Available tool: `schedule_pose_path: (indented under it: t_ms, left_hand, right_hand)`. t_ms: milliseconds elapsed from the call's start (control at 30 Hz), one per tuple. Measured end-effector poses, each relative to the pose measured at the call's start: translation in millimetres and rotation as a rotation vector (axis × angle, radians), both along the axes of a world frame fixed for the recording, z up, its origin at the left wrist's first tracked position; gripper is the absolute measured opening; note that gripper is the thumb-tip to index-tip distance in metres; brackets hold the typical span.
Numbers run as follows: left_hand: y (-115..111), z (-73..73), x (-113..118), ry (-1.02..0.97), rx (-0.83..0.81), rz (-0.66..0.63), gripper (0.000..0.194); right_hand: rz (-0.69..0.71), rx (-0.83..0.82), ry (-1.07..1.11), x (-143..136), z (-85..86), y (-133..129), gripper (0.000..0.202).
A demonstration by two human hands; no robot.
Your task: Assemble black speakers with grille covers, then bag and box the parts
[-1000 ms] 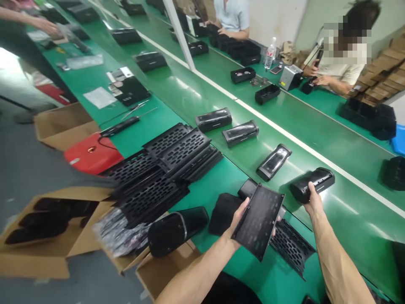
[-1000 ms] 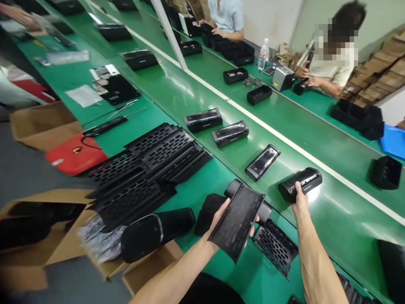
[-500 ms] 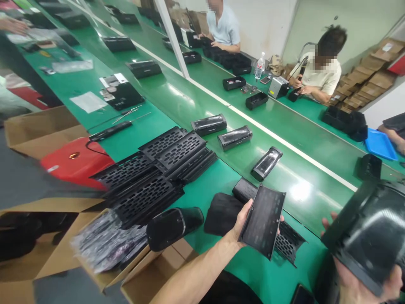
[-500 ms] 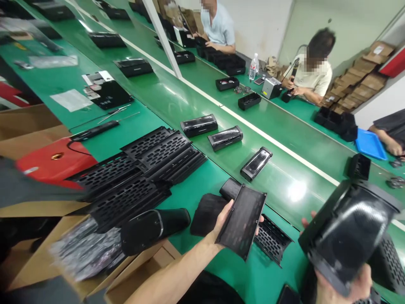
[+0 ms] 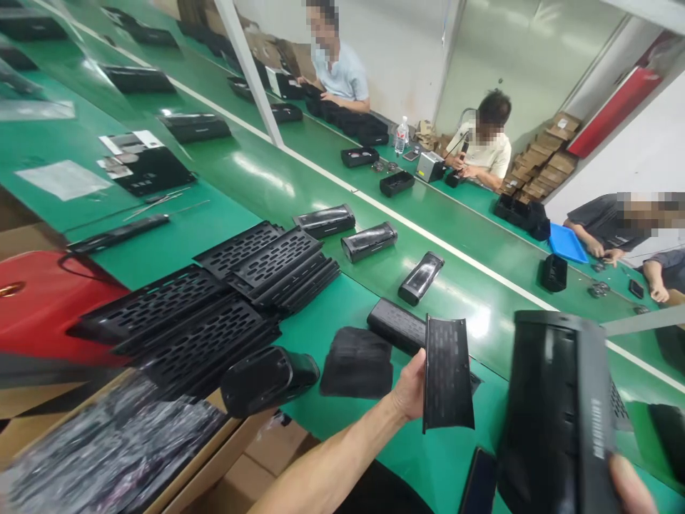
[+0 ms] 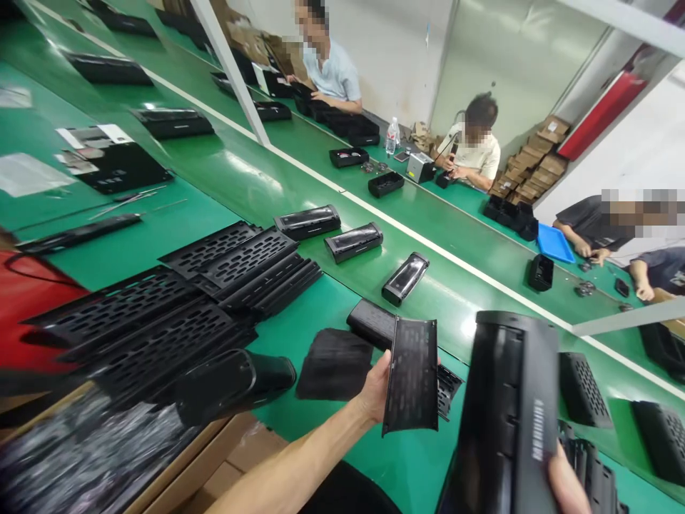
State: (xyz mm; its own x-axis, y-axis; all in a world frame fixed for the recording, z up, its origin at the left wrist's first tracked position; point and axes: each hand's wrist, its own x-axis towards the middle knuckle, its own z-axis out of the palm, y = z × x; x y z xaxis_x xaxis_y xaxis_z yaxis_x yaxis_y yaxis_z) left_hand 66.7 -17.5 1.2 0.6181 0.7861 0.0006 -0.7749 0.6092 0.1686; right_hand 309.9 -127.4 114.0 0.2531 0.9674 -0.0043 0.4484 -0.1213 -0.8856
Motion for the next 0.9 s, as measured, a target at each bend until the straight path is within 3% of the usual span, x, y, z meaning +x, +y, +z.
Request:
schedule_pose_path:
  t_ms: [133, 267, 567, 900]
  left_hand:
    - [-6, -4.7, 12, -0.042, 0.034, -0.011, 0.076]
    - [-10, 3.2, 21, -0.046, 0.079, 0.038, 0.069]
    - [-8, 20.1, 30, -0.028, 0.135, 0.171, 0.075]
    - [-4, 5.7, 38, -0.020, 0.138, 0.169, 0.076]
  right_hand:
    - [0.091, -0.096, -0.142, -31, 42.9, 30, 0.082]
    - [0.268, -0.074, -0.386, -52, 62.3, 56, 0.085]
    - [0.379, -0.039, -0.593, -50, 45.2, 70, 0.083]
    - [0.355, 0.034, -0.697, -62, 31.8, 69, 0.085]
